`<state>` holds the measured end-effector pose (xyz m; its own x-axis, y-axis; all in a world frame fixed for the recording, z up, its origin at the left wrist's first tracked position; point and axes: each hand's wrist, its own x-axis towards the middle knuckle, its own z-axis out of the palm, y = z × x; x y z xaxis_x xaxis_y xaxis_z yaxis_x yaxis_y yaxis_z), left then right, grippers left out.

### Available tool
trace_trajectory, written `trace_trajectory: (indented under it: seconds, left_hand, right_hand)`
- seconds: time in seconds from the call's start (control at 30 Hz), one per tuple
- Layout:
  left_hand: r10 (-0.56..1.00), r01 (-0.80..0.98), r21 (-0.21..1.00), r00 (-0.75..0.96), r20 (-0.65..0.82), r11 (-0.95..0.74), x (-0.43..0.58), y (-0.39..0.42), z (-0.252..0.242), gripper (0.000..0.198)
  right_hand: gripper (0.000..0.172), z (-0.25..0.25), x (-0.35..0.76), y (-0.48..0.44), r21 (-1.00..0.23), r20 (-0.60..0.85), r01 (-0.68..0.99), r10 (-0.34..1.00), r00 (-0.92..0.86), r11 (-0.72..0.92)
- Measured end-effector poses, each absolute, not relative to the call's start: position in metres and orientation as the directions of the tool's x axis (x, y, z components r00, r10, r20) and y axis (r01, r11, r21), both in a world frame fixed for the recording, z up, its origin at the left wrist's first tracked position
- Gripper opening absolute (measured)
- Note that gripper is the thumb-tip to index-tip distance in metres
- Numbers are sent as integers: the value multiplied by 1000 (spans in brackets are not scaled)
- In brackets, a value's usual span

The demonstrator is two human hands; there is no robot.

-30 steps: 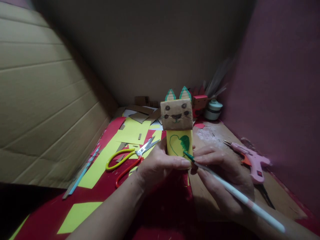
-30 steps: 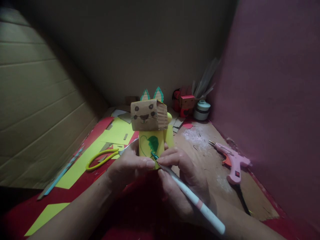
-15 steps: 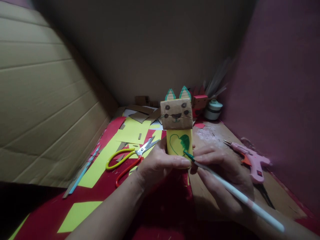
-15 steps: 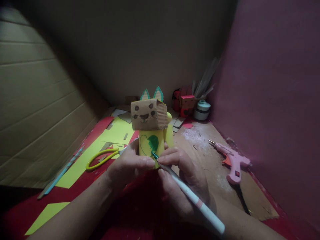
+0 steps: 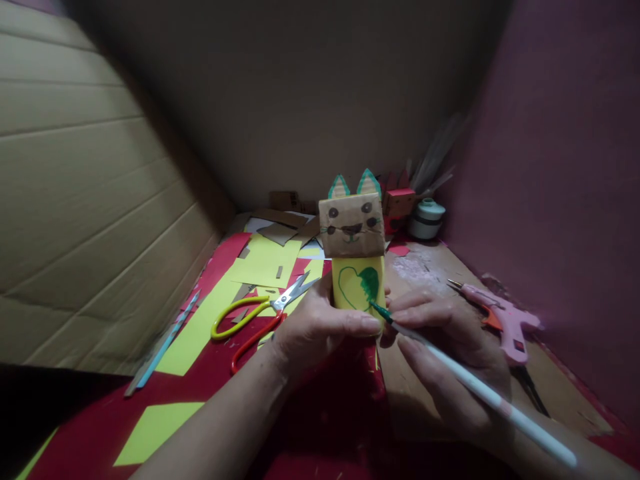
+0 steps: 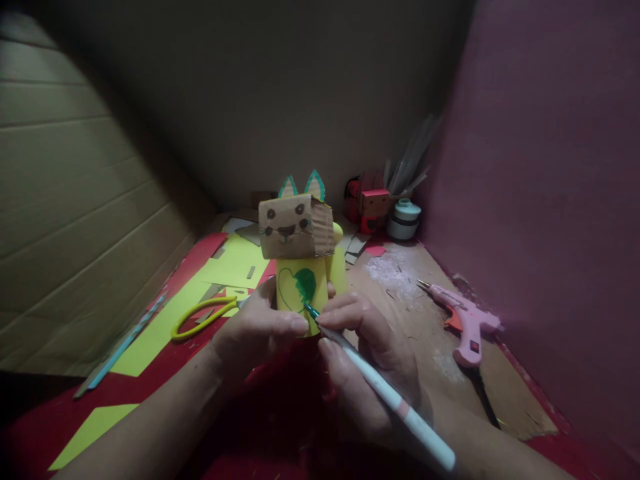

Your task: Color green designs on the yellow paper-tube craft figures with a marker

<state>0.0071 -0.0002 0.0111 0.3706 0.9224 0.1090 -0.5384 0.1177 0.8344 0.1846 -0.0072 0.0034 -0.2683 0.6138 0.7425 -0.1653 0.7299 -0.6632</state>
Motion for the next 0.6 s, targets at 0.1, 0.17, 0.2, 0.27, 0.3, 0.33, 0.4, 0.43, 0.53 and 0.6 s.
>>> trace_trajectory:
  seconds: [0.1,0.17,0.2,0.27,0.3,0.33,0.4,0.43,0.53,0.6]
  left_hand:
    - [925,-531,840,363,107,111,7,0,12,38]
    - [922,-517,850,371,110,106,8,0,13,39]
    - [919,-510,854,377,113,104,8,0,13,39]
    - [916,-511,854,382,119,102,8,0,13,38]
    - [917,-515,851,380,120,101,8,0,13,39]
    - [918,-519,848,377,119,103,8,0,13,39]
    - [918,-531,841,378,121,107,8,0,13,40]
    - [917,-536,837,379,122,110,8,0,14,40]
    - [925,-543,831,367,101,124,8,0,15,35]
    - [933,-541,830,352,80,133,8,0,14,35]
  right_hand:
    - [39,2,186,-7,-673,736,-198,621,-268,713]
    - [39,1,186,-7,-681,731,-205,634,-253,703]
    - [38,1,186,-7,-682,730,-205,637,-247,702]
    - [38,0,186,-7,-681,731,-206,638,-241,703]
    - [38,0,186,-7,-679,733,-206,635,-245,704]
    - [38,0,186,-7,-677,734,-205,629,-256,707]
    - [40,0,187,-7,-678,731,-202,623,-276,706]
    - [40,0,187,-8,-682,727,-197,626,-282,704]
    - [39,0,187,-8,-687,723,-185,635,-270,703]
    - [35,1,186,-8,-682,729,-184,636,-252,708]
